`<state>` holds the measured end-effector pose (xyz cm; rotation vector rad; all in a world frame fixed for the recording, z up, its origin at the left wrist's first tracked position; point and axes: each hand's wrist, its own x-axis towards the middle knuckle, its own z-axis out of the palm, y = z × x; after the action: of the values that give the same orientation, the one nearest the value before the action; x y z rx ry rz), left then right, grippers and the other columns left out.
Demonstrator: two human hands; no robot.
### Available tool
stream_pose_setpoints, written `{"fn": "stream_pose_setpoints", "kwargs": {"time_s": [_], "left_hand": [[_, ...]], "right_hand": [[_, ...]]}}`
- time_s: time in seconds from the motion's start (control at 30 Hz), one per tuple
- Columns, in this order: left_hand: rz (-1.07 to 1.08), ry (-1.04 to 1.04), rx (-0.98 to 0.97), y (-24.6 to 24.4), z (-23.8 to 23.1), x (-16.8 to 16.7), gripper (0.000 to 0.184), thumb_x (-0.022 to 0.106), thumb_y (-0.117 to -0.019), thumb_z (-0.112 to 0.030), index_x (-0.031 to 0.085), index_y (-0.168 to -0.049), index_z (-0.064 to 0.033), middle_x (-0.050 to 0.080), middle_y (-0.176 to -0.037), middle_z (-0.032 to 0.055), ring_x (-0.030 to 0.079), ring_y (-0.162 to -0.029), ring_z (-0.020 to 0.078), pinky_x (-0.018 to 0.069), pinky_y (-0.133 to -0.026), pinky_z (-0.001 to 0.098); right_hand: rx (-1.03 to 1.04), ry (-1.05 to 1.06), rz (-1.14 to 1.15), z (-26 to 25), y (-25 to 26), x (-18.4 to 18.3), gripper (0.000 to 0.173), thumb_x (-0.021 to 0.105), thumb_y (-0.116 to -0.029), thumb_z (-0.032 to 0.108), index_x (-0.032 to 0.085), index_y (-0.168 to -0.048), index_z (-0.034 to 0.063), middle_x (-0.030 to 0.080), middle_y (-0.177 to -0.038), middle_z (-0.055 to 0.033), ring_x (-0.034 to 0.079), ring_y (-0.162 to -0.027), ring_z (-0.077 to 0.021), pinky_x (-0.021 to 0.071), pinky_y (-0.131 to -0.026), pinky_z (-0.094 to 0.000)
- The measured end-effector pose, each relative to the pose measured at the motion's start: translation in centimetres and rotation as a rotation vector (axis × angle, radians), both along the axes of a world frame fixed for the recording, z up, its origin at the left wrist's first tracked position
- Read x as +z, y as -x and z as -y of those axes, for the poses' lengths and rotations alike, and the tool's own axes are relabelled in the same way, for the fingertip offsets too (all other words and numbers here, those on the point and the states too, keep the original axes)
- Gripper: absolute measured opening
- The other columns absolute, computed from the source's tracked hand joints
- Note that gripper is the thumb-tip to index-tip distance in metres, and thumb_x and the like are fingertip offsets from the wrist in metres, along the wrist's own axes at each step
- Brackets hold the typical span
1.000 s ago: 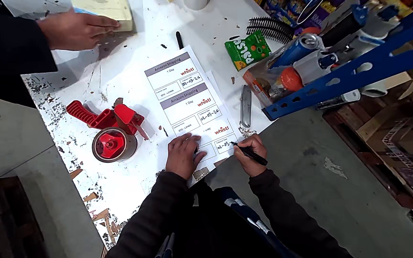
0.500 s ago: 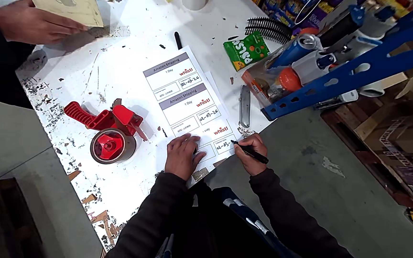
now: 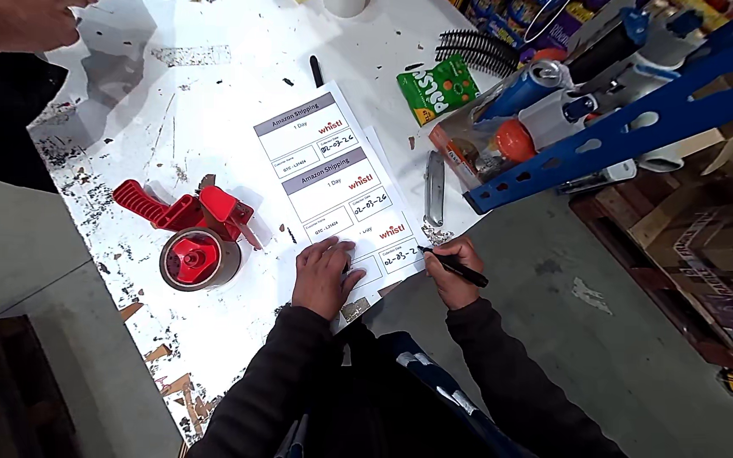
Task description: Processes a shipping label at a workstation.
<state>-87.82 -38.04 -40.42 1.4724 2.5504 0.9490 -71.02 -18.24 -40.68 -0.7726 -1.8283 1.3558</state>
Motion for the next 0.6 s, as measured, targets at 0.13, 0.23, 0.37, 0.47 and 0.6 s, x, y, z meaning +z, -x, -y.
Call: {"fn": "stream_pose_setpoints", "kwargs": {"time_s": [0.13,0.23,0.37,0.47,0.6], "left_hand": [[0.005,0.011,0.002,0.0,0.1,0.1,0.031,0.071,-0.0933,-0.043,0.069,-0.093,-0.0115,0.070,-0.130,0.0003,0.059,-0.131,0.0260,0.0413,-0.108,0.0550],[0.002,0.011,0.003,0.0,0.0,0.0,0.032,0.070,-0.0934,-0.043,0.069,-0.092,-0.0116,0.070,-0.130,-0.0001,0.058,-0.131,0.0260,0.0411,-0.108,0.0550],[0.005,0.008,0.001,-0.1,0.0,0.1,0.032,0.071,-0.0930,-0.043,0.069,-0.092,-0.0113,0.071,-0.129,0.0006,0.059,-0.131,0.0268,0.0415,-0.108,0.0555],[0.012,0.012,-0.003,0.0,0.1,0.2,0.031,0.071,-0.0931,-0.042,0.069,-0.092,-0.0110,0.070,-0.130,0.0005,0.058,-0.131,0.0269,0.0411,-0.108,0.0558],[-0.001,0.004,-0.002,0.1,0.1,0.1,0.030,0.072,-0.0927,-0.041,0.069,-0.093,-0.0109,0.070,-0.130,0.0009,0.059,-0.131,0.0270,0.0420,-0.108,0.0560]], "right_hand": [[0.016,-0.009,0.033,0.0,0.2,0.0,0.016,0.075,-0.0764,0.006,0.062,-0.085,0.0120,0.058,-0.091,0.0003,0.059,-0.064,-0.0063,0.0550,-0.054,-0.0214],[0.015,-0.004,0.067,0.0,-0.2,0.4,0.016,0.074,-0.0737,0.008,0.062,-0.081,0.0143,0.058,-0.090,0.0014,0.057,-0.065,-0.0054,0.0514,-0.053,-0.0202],[0.010,0.032,0.035,-0.1,-0.5,0.1,0.018,0.075,-0.0752,0.007,0.061,-0.083,0.0142,0.058,-0.092,0.0008,0.059,-0.063,-0.0062,0.0551,-0.052,-0.0221],[-0.010,0.040,-0.046,0.1,-0.7,0.3,0.019,0.075,-0.0764,0.005,0.064,-0.087,0.0156,0.060,-0.094,0.0024,0.060,-0.065,-0.0066,0.0565,-0.054,-0.0232],[-0.078,0.064,-0.255,-1.0,-1.1,1.9,0.028,0.075,-0.0813,-0.001,0.065,-0.095,0.0216,0.066,-0.091,0.0070,0.062,-0.060,-0.0068,0.0587,-0.052,-0.0248]]}}
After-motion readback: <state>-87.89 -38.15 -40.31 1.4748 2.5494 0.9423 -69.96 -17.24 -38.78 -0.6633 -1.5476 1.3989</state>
